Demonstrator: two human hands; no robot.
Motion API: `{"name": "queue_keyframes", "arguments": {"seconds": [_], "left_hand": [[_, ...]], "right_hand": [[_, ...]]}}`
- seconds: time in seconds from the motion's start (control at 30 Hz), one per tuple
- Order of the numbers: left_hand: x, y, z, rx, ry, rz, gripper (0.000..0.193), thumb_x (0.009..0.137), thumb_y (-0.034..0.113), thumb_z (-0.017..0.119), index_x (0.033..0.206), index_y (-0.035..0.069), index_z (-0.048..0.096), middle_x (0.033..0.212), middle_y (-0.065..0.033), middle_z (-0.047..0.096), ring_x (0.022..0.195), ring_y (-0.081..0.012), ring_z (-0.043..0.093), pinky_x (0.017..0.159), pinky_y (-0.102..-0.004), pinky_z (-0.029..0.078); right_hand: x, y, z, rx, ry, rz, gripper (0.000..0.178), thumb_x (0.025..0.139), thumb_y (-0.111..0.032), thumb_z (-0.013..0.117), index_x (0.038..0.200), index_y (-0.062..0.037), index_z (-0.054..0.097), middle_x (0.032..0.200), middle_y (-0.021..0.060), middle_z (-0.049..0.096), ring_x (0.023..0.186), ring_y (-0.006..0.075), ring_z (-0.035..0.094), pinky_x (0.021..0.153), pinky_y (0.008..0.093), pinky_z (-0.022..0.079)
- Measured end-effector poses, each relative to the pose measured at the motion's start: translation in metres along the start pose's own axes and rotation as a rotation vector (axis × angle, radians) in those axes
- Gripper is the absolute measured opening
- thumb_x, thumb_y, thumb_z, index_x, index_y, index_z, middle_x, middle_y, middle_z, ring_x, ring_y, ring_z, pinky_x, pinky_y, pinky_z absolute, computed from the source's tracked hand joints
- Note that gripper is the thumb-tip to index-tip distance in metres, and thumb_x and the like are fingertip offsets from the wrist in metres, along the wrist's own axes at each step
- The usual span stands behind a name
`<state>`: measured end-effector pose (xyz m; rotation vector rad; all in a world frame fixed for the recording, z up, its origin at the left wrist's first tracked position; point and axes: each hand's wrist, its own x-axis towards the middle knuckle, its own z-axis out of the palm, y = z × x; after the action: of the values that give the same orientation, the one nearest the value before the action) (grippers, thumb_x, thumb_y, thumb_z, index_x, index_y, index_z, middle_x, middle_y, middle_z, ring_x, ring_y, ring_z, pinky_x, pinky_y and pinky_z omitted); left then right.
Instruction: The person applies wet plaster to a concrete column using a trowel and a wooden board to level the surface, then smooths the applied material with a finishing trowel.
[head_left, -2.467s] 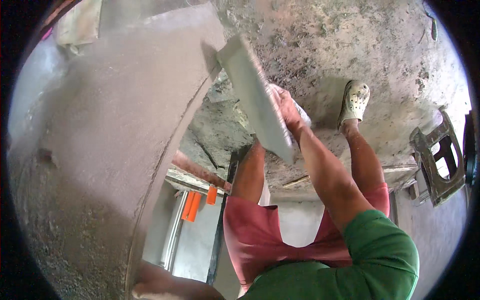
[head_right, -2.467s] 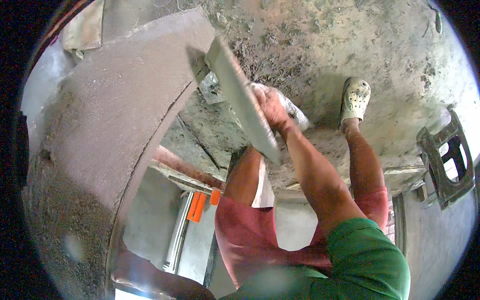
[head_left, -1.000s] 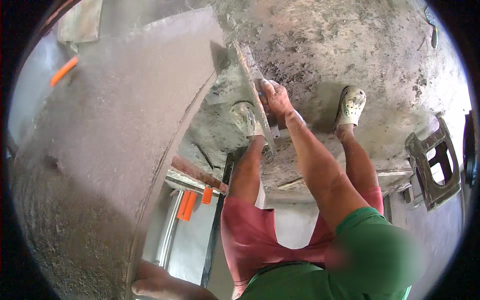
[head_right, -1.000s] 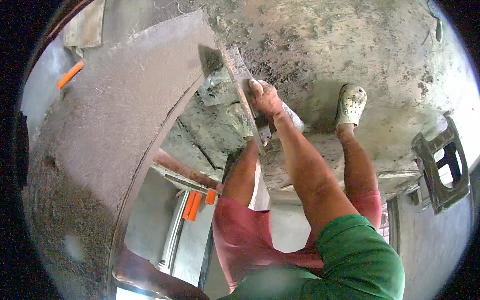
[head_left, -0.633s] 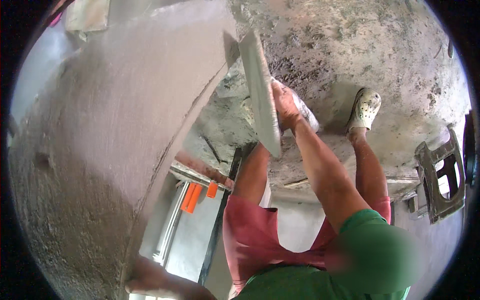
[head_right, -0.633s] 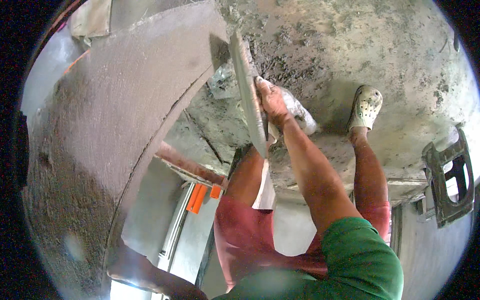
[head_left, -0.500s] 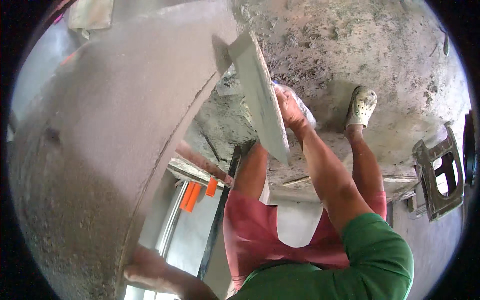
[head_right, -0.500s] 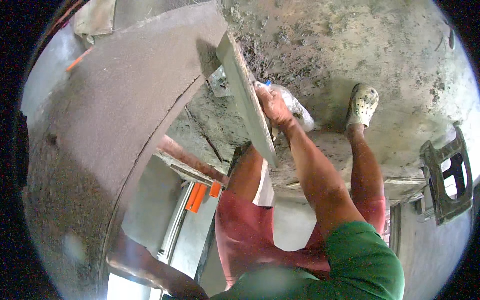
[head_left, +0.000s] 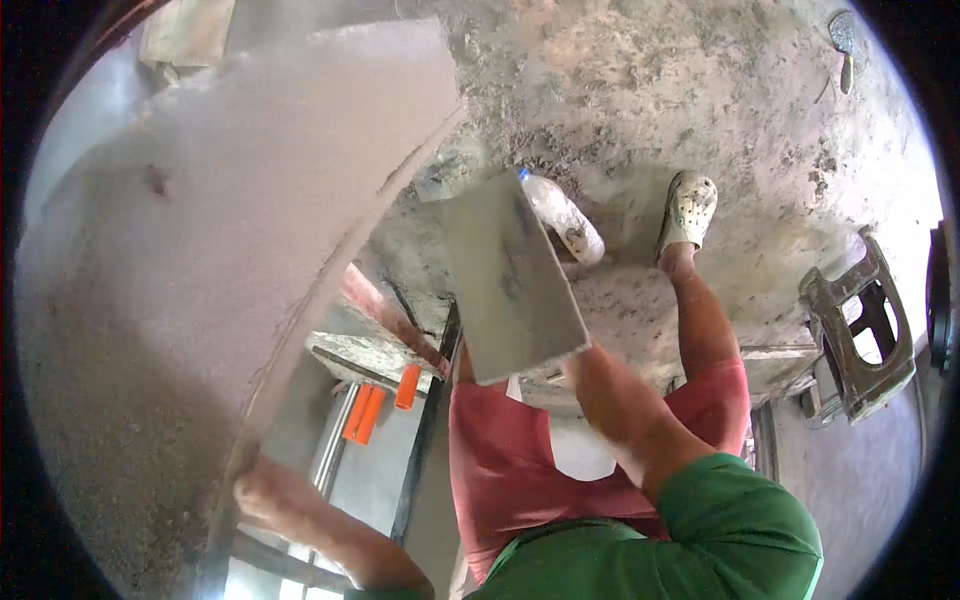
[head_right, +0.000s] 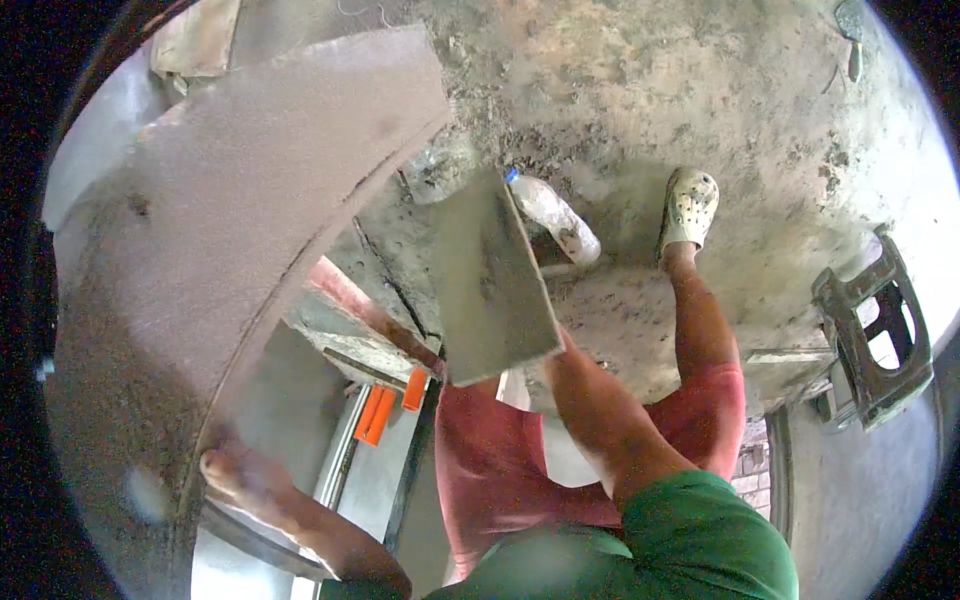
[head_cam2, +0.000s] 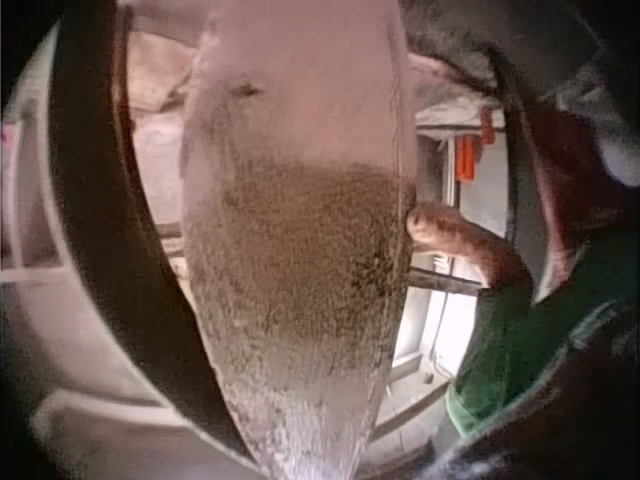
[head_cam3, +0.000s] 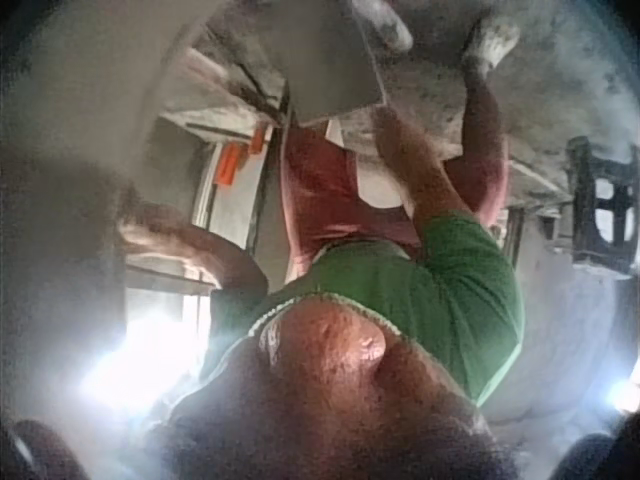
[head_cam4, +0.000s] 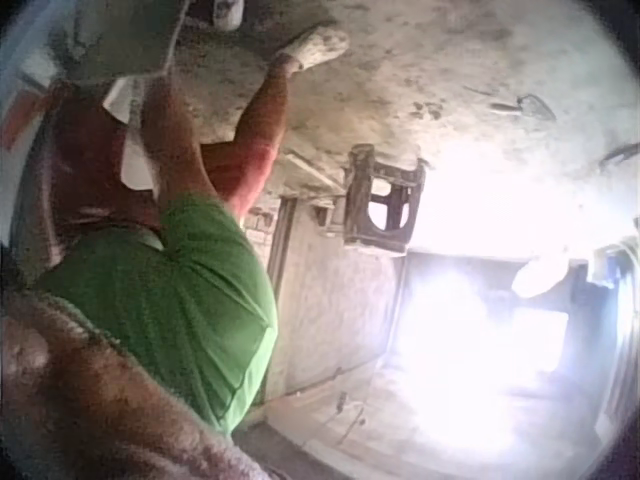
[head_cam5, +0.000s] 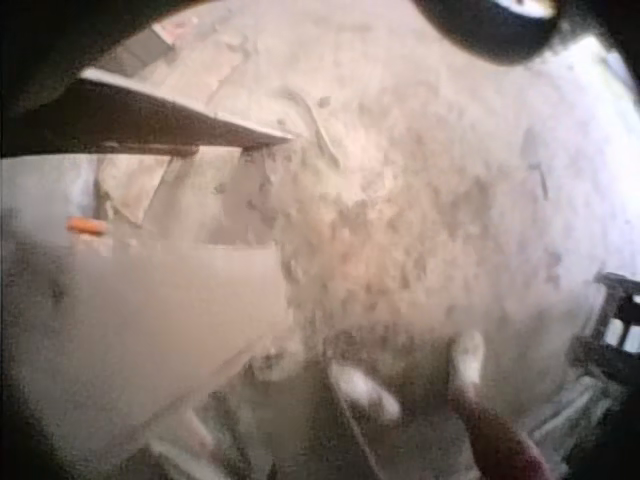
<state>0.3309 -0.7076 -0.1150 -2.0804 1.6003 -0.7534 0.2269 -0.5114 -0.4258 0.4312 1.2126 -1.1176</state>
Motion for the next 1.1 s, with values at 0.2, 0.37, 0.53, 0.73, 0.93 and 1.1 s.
{"name": "queue_keyframes", "arguments": {"seconds": [0.2,0.37,0.53,0.73,0.93,1.1], "left_hand": [[0.002,0.003,0.005,-0.871,0.162,-0.055,0.034,0.084,0.023,0.061,0.101,-0.007,0.063,0.106,-0.0181,0.064,0.096,-0.0287,0.062,0.082,-0.0368,0.051],[0.002,0.015,0.002,-1.296,0.104,-0.011,0.053,0.081,0.033,0.067,0.114,-0.007,0.058,0.121,-0.0188,0.058,0.112,-0.03,0.054,0.097,-0.0402,0.042],[0.0,0.016,0.003,-1.479,0.048,-0.073,0.074,0.077,0.044,0.073,0.126,-0.008,0.052,0.135,-0.0191,0.05,0.127,-0.0316,0.044,0.111,-0.044,0.03],[0.008,0.001,0.01,-1.436,0.049,0.025,0.081,0.085,0.052,0.061,0.131,-0.012,0.043,0.138,-0.0244,0.044,0.125,-0.0393,0.044,0.108,-0.0495,0.034],[0.01,-0.021,0.01,-1.298,0.046,0.04,0.07,0.084,0.045,0.063,0.125,-0.01,0.05,0.131,-0.0232,0.05,0.118,-0.0346,0.051,0.099,-0.0472,0.042],[0.007,-0.005,0.012,-1.091,0.075,0.023,0.061,0.085,0.042,0.063,0.12,-0.007,0.052,0.126,-0.0206,0.053,0.113,-0.0316,0.053,0.096,-0.0461,0.043]], "right_hand": [[0.097,0.033,0.063,-0.012,0.07,-0.052,0.029,0.094,-0.022,0.053,0.102,0.0035,0.063,0.091,0.006,0.065,0.085,0.0104,0.057,0.075,0.0264,0.049],[0.133,0.035,0.093,-0.007,0.082,-0.06,0.029,0.094,-0.022,0.053,0.102,0.0036,0.063,0.091,0.0061,0.064,0.085,0.0105,0.057,0.076,0.0265,0.049],[0.137,0.033,0.091,-0.019,0.1,-0.063,0.029,0.094,-0.022,0.053,0.103,0.0037,0.063,0.092,0.0063,0.064,0.086,0.0106,0.057,0.076,0.0266,0.049],[0.157,0.016,0.093,-0.057,0.112,-0.052,0.029,0.094,-0.022,0.053,0.103,0.0038,0.063,0.093,0.0065,0.064,0.086,0.0107,0.057,0.076,0.0266,0.049],[0.145,0.031,0.06,-0.053,0.117,-0.028,0.029,0.094,-0.022,0.053,0.103,0.0039,0.063,0.094,0.0067,0.064,0.087,0.0108,0.057,0.076,0.0267,0.049],[0.149,0.038,0.023,-0.002,0.111,-0.016,0.029,0.094,-0.022,0.054,0.103,0.0041,0.063,0.094,0.0069,0.064,0.088,0.0108,0.057,0.077,0.0268,0.049]]}}
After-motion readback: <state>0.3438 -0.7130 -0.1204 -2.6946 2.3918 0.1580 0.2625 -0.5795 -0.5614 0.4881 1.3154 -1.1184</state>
